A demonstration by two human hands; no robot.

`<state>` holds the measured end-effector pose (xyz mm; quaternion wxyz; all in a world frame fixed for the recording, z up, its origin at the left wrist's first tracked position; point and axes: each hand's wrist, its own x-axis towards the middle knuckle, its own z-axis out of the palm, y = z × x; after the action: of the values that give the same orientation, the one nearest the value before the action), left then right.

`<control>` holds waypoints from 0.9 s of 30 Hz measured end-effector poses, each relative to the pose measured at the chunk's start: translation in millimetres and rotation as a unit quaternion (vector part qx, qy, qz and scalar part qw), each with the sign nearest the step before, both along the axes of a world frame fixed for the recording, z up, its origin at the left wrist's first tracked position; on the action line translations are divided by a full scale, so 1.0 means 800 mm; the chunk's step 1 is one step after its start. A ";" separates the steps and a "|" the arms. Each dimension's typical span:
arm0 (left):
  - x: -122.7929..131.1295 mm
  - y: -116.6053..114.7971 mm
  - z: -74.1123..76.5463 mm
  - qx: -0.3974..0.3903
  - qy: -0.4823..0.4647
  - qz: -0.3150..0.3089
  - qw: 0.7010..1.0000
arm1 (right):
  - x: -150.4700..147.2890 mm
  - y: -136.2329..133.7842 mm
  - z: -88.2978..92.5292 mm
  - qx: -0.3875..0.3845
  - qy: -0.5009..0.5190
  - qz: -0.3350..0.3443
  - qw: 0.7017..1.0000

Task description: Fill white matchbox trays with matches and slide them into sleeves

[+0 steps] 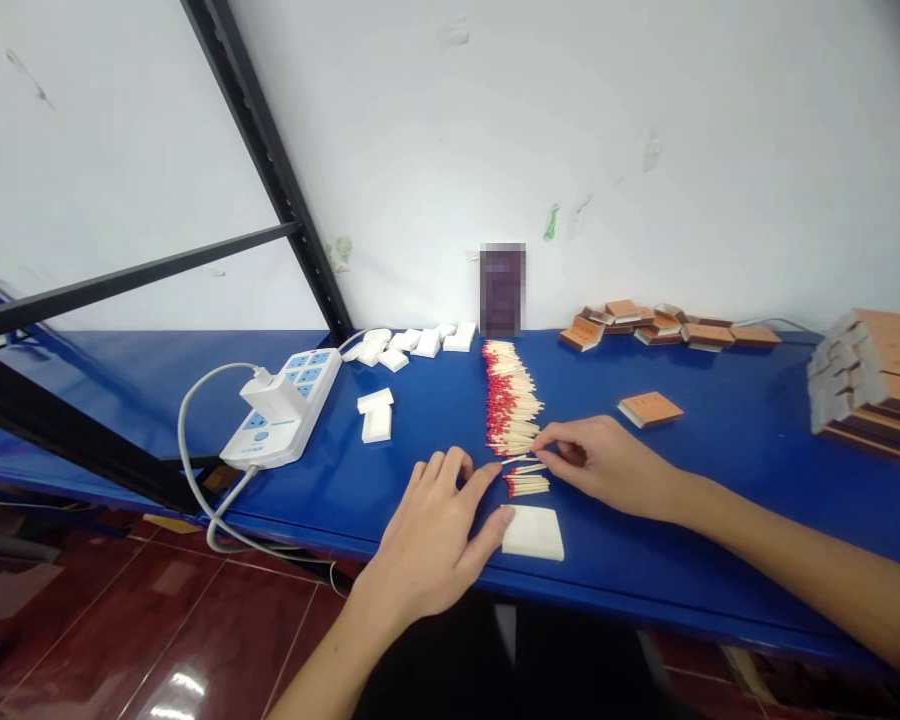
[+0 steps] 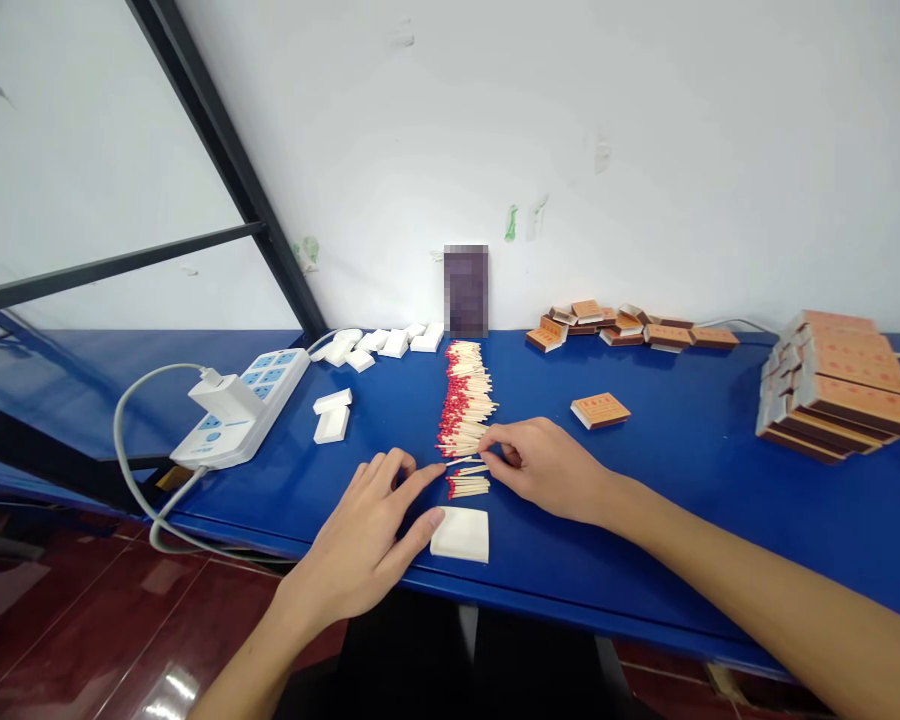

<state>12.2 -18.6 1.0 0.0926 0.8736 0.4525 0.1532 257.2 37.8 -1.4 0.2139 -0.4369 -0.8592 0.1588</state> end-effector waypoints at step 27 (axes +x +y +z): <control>0.001 0.001 0.000 -0.033 -0.007 0.006 0.999 | 0.002 -0.001 0.000 -0.040 -0.013 0.026 0.999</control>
<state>13.1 -17.7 1.1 0.1238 0.8662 0.4618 0.1450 258.9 36.6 -1.7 0.1812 -0.4242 -0.8661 0.1927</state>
